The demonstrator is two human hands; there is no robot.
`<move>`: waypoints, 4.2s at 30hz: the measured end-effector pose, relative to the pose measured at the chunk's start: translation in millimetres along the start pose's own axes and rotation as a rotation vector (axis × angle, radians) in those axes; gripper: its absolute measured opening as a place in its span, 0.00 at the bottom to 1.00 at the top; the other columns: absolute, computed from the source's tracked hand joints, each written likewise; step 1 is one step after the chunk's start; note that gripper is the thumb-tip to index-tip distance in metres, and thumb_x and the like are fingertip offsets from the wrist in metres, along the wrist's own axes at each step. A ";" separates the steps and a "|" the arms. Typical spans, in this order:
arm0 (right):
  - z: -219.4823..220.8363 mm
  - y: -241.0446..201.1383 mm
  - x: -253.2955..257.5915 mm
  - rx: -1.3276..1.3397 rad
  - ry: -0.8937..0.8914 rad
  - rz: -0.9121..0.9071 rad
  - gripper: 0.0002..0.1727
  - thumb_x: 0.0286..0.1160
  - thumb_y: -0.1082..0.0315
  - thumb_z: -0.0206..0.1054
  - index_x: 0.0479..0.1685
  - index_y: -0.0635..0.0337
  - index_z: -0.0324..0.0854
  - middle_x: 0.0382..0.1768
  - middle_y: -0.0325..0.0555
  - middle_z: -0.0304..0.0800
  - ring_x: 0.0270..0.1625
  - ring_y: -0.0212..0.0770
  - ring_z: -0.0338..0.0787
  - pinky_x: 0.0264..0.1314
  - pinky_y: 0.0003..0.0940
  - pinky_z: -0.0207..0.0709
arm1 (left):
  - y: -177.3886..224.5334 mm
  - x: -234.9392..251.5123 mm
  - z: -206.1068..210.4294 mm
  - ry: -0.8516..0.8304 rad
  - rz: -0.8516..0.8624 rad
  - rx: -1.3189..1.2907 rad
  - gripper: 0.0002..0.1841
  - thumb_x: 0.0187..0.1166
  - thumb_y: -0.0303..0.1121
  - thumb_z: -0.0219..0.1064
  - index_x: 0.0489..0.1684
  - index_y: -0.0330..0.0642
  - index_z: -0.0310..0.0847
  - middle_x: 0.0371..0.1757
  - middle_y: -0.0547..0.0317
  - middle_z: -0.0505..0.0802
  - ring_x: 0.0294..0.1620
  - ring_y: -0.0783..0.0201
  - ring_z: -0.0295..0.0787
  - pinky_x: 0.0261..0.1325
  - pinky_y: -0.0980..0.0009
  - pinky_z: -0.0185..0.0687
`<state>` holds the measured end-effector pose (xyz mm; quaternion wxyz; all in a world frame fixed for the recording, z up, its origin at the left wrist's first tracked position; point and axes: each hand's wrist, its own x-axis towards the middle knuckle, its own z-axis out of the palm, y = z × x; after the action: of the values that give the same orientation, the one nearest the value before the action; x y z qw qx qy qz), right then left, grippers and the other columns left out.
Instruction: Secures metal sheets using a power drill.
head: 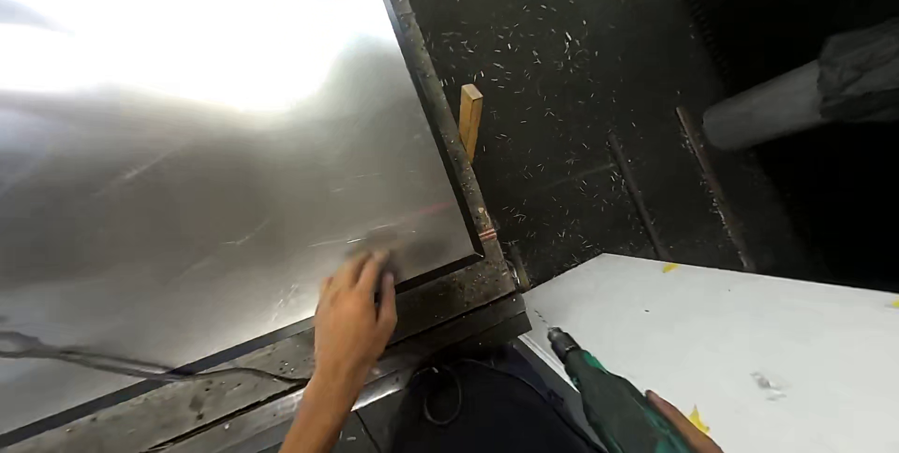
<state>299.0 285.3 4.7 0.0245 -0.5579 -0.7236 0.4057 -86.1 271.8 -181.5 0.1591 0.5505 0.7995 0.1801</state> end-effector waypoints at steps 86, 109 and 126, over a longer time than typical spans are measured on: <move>-33.6 -91.2 225.6 -0.438 -0.408 -0.112 0.47 0.57 0.54 0.77 0.87 0.49 0.69 0.45 0.44 0.97 0.39 0.35 0.95 0.34 0.38 0.88 | -7.4 70.5 78.2 0.165 -0.419 0.204 0.32 0.87 0.57 0.40 0.94 0.68 0.56 0.97 0.56 0.54 0.97 0.41 0.37 0.88 0.29 0.27; -18.2 -129.2 241.6 -0.748 -0.547 -0.153 0.50 0.57 0.46 0.79 0.87 0.55 0.70 0.23 0.45 0.89 0.17 0.44 0.83 0.15 0.41 0.71 | -3.2 73.4 80.3 0.179 -0.449 0.201 0.33 0.85 0.57 0.45 0.93 0.67 0.58 0.96 0.52 0.57 0.96 0.39 0.40 0.88 0.30 0.29; -0.5 -89.8 235.9 -0.631 -0.339 -0.223 0.52 0.40 0.50 0.75 0.84 0.45 0.73 0.21 0.34 0.87 0.18 0.39 0.84 0.13 0.45 0.72 | -3.4 71.7 80.4 0.192 -0.436 0.204 0.32 0.87 0.55 0.43 0.94 0.66 0.57 0.96 0.53 0.55 0.97 0.41 0.38 0.88 0.29 0.27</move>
<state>139.7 476.4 -38.2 -0.2244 -0.3807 -0.8632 0.2443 -77.2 347.0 -258.1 0.0612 0.3587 0.9247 0.1116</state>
